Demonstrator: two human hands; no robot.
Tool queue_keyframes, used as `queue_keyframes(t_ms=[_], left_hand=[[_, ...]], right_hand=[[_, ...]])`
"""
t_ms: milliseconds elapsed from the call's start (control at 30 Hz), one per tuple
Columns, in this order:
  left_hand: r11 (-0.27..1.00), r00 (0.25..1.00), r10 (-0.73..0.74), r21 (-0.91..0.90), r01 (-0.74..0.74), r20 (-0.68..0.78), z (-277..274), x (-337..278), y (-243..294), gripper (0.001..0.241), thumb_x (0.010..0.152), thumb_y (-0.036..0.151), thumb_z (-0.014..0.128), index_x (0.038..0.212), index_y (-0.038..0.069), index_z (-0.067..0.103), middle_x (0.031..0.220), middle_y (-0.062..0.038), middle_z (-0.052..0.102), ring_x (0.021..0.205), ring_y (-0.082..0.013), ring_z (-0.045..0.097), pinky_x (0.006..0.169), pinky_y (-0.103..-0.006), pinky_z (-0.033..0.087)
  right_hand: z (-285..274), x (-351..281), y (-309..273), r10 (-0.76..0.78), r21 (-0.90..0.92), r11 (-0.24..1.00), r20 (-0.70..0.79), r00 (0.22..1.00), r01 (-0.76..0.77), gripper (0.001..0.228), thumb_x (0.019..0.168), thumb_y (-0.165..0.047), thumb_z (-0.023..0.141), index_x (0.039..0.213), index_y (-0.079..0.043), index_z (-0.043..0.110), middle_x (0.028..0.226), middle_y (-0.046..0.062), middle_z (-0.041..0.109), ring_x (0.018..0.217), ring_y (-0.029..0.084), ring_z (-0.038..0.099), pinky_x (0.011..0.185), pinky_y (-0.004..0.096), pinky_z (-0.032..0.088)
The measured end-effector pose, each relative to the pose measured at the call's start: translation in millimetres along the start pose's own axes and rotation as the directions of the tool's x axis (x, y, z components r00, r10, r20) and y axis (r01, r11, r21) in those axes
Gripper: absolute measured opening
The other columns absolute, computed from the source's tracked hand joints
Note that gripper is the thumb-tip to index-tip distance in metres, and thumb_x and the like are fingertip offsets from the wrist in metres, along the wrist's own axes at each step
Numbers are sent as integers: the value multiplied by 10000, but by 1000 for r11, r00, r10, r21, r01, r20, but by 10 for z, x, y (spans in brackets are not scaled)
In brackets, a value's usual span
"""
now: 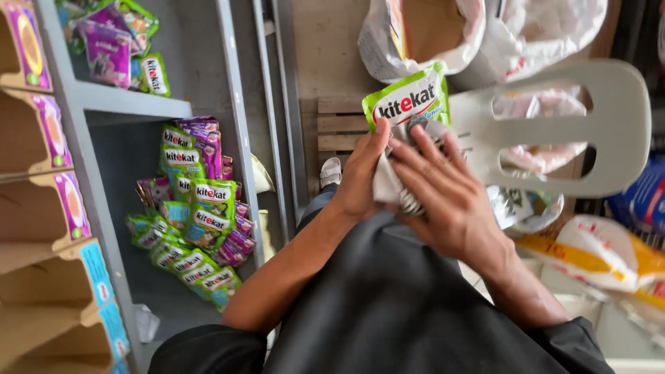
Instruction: The person wipes cat food pouches with a cloth and then stocks them into cardboard display boxes on a shelf.
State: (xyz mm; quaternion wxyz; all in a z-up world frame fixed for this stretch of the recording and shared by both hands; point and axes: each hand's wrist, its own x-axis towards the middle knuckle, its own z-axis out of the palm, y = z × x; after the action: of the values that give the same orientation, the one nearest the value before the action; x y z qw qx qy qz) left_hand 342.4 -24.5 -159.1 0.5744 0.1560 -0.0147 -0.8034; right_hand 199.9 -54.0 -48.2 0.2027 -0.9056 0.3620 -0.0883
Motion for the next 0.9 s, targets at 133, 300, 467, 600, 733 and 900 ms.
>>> queue_keyframes(t_ms=[133,300,467,600,733,900], left_hand=[[975,981,195,-114,-191,23,111,263,-108,583,1179,473,404,1522,6,465,1426,-119,601,1305,-209,604,1130,-393,505],[915,934,345,-185,-357,-94,-28,463,-396,523,1254,428,405,1483,-40,449,1373,-149,592,1246,-209,588,1122,-389,486],[804,792,552,-84,-588,-260,172,268,-269,609,1178,468,386,1545,-16,427,1448,-144,564,1316,-212,577,1161,-380,476],[675,638,639,-84,-733,-429,182,-127,-259,656,1129,490,359,1567,3,378,1483,-176,542,1336,-273,570,1158,-424,471],[481,467,769,-85,-873,-437,291,-444,-289,665,1143,492,380,1592,2,363,1535,-153,519,1411,-262,534,1217,-440,438],[356,360,829,-94,-930,-428,389,-1057,-341,729,1141,558,396,1586,-19,394,1515,-204,532,1375,-314,550,1217,-487,423]], right_hand=[[-166,245,297,-48,-4,999,-18,999,48,615,873,-168,835,1399,51,603,1532,215,547,1491,441,461,1251,587,323],[-325,534,602,-268,79,963,158,950,258,613,798,-175,849,1320,63,634,1492,222,559,1469,466,462,1226,598,340],[-177,773,665,-447,168,894,234,864,416,620,822,-155,852,1351,72,622,1540,230,522,1491,481,426,1238,595,350],[10,961,465,-703,363,710,329,630,603,656,744,-168,860,1327,33,636,1516,199,533,1461,467,433,1212,619,324],[77,1015,122,-736,381,677,327,593,630,648,821,-172,856,1395,14,622,1544,170,529,1490,433,437,1238,616,298],[205,904,-338,-891,490,444,330,312,750,653,765,-172,824,1362,3,628,1508,165,560,1475,455,434,1235,609,295]])
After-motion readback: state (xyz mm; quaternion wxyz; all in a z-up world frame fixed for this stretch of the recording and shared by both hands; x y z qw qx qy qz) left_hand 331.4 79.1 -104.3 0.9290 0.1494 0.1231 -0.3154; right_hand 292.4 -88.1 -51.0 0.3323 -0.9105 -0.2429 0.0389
